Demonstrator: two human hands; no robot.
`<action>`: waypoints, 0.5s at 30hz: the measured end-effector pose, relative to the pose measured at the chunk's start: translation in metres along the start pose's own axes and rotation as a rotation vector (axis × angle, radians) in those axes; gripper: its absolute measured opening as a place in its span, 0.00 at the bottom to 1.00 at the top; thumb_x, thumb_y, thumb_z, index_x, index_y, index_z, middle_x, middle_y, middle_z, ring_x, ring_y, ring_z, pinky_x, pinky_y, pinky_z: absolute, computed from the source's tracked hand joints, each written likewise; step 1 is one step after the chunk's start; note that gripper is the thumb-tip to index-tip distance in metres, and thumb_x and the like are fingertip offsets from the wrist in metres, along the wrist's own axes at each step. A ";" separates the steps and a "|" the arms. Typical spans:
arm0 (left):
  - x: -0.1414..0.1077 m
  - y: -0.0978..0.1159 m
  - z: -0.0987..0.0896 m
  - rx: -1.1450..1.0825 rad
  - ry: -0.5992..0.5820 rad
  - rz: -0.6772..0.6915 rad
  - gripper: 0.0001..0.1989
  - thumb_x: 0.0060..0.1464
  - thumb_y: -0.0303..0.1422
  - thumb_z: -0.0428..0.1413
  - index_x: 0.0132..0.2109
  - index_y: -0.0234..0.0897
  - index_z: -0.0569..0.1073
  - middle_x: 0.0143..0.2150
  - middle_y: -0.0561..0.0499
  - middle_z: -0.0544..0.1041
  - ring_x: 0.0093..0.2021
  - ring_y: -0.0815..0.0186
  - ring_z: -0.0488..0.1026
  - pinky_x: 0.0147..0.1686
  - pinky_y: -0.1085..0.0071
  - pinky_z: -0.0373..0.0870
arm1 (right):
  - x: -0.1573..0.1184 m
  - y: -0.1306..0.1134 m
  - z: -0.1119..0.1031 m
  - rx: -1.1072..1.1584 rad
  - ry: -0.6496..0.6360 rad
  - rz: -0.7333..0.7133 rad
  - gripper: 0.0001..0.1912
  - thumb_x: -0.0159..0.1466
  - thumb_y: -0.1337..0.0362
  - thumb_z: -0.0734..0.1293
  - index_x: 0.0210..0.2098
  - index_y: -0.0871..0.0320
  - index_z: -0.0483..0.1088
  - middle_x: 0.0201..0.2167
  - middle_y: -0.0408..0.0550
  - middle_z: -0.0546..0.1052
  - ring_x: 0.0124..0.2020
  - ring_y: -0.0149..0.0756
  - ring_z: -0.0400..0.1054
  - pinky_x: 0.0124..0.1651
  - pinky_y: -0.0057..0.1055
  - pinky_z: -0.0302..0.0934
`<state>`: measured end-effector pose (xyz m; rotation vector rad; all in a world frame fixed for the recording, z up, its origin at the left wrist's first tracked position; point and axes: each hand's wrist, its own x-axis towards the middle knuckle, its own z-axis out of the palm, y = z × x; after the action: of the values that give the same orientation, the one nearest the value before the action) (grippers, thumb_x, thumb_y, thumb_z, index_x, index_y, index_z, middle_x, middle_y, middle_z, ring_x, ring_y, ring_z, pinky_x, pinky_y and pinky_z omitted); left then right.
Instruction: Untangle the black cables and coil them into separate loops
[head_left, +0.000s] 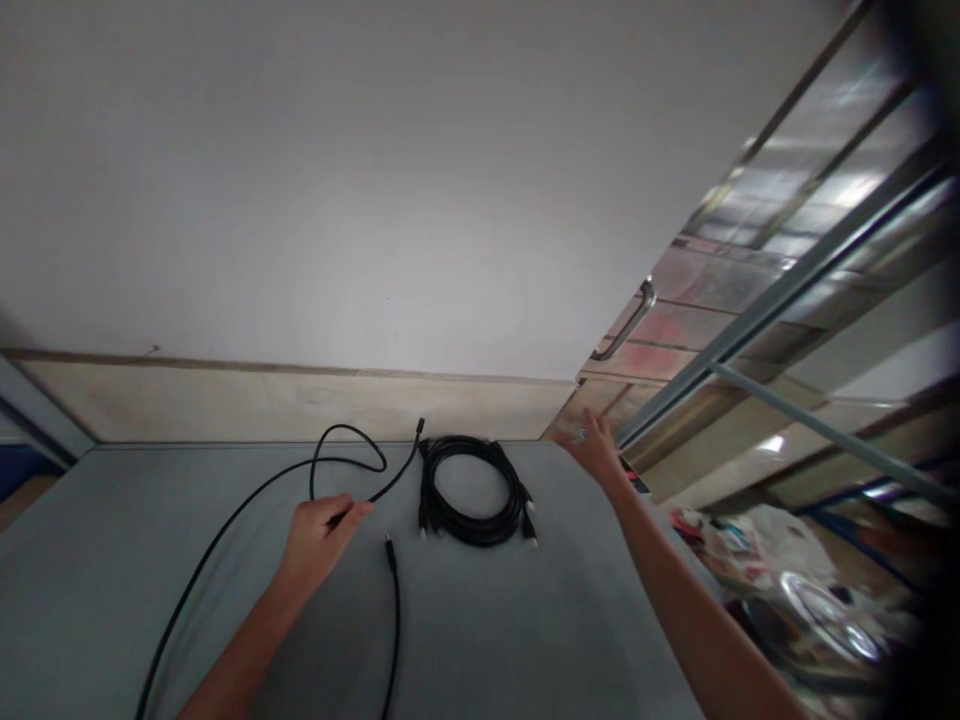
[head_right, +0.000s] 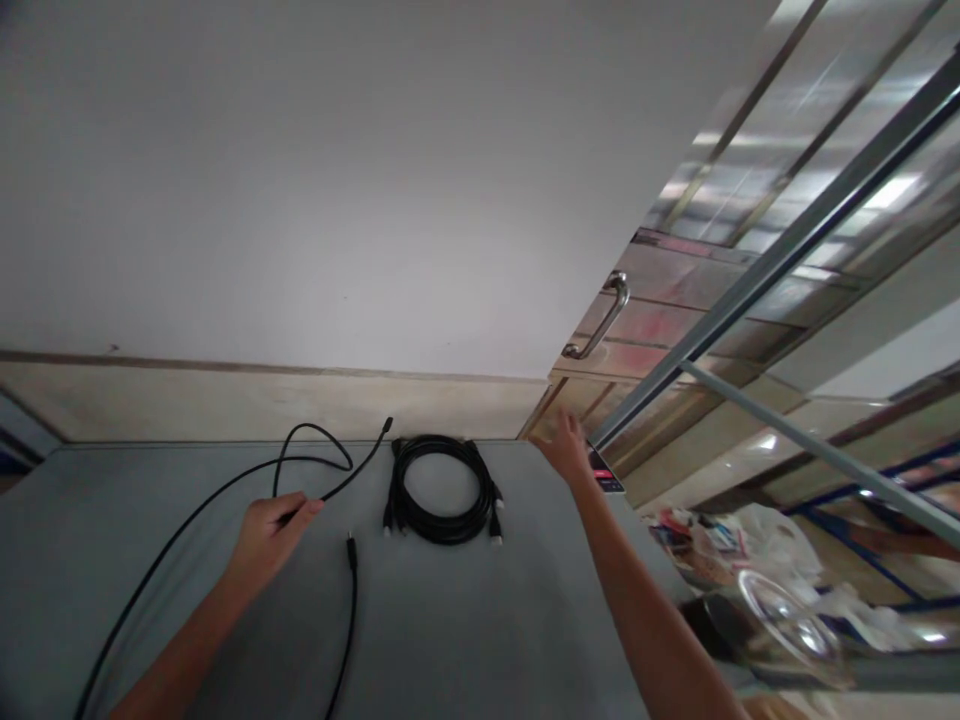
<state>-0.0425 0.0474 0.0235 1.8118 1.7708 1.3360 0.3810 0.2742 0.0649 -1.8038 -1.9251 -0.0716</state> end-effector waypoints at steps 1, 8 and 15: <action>0.000 0.002 -0.001 -0.008 -0.018 0.005 0.25 0.59 0.42 0.52 0.19 0.38 0.55 0.16 0.58 0.54 0.18 0.72 0.55 0.20 0.73 0.51 | -0.016 -0.032 0.003 0.110 -0.048 -0.160 0.36 0.60 0.55 0.69 0.62 0.65 0.61 0.58 0.68 0.66 0.60 0.53 0.60 0.58 0.46 0.56; 0.004 0.012 -0.017 -0.012 -0.106 0.018 0.25 0.60 0.44 0.50 0.18 0.38 0.60 0.16 0.58 0.55 0.18 0.71 0.56 0.21 0.72 0.50 | -0.116 -0.208 0.001 0.382 -0.316 -0.926 0.16 0.70 0.59 0.59 0.51 0.53 0.73 0.45 0.53 0.77 0.51 0.42 0.68 0.60 0.43 0.53; 0.018 0.005 -0.030 0.213 -0.150 0.135 0.19 0.60 0.43 0.51 0.26 0.38 0.73 0.20 0.55 0.69 0.21 0.69 0.63 0.24 0.72 0.54 | -0.089 -0.163 -0.008 0.441 -0.471 -0.668 0.16 0.68 0.57 0.60 0.38 0.55 0.77 0.36 0.51 0.80 0.38 0.41 0.71 0.44 0.33 0.61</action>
<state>-0.0650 0.0507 0.0500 2.1177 1.7961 1.0572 0.2287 0.1694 0.0849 -0.8906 -2.5436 0.5524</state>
